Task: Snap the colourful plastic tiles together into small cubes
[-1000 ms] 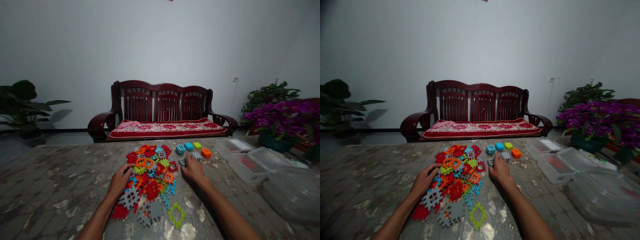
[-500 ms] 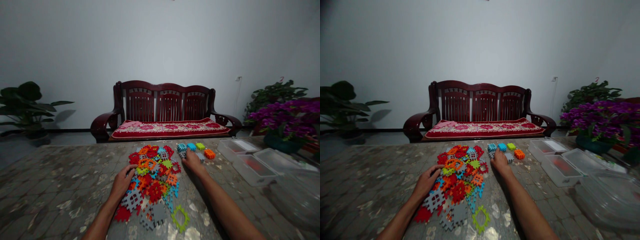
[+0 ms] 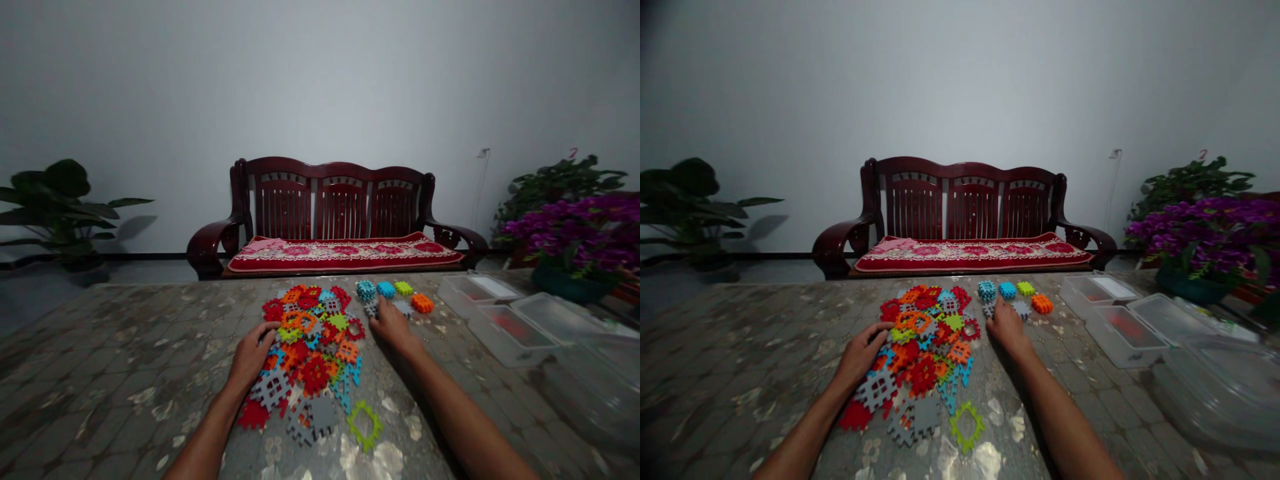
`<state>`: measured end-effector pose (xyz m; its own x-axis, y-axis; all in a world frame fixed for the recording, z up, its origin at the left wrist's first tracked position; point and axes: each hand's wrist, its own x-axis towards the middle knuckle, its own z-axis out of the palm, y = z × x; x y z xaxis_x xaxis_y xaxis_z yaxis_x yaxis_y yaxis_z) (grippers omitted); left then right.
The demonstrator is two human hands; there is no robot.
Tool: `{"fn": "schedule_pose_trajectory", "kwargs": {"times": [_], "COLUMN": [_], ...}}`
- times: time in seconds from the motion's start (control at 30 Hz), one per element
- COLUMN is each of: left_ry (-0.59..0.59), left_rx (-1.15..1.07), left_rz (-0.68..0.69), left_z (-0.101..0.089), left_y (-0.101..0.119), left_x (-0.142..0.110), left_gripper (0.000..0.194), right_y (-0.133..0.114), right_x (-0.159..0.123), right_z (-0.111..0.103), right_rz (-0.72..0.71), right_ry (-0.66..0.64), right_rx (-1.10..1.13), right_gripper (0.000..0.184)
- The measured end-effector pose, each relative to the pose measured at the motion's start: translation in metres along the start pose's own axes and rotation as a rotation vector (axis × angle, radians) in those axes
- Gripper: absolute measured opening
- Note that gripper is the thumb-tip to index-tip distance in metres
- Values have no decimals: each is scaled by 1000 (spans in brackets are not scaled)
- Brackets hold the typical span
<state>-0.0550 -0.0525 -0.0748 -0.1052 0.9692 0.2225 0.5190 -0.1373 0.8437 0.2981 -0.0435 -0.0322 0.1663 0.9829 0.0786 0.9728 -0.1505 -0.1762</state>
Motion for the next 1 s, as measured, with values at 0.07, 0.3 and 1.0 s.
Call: {"fn": "schedule_pose_trajectory", "kwargs": {"times": [0.07, 0.3, 1.0], "left_ry": [2, 4, 7], "left_rx": [6, 19, -24], "left_rz": [5, 8, 21], "left_z": [0, 1, 0], "left_y": [0, 0, -2], "left_x": [0, 0, 0], "left_gripper": [43, 46, 44], "right_y": [1, -18, -82], "right_x": [-6, -24, 39], "right_z": [-2, -14, 8], "right_rz": [-8, -101, -286], "right_ry": [-17, 69, 26], "right_rx": [-6, -50, 244], "right_gripper": [48, 46, 25]}}
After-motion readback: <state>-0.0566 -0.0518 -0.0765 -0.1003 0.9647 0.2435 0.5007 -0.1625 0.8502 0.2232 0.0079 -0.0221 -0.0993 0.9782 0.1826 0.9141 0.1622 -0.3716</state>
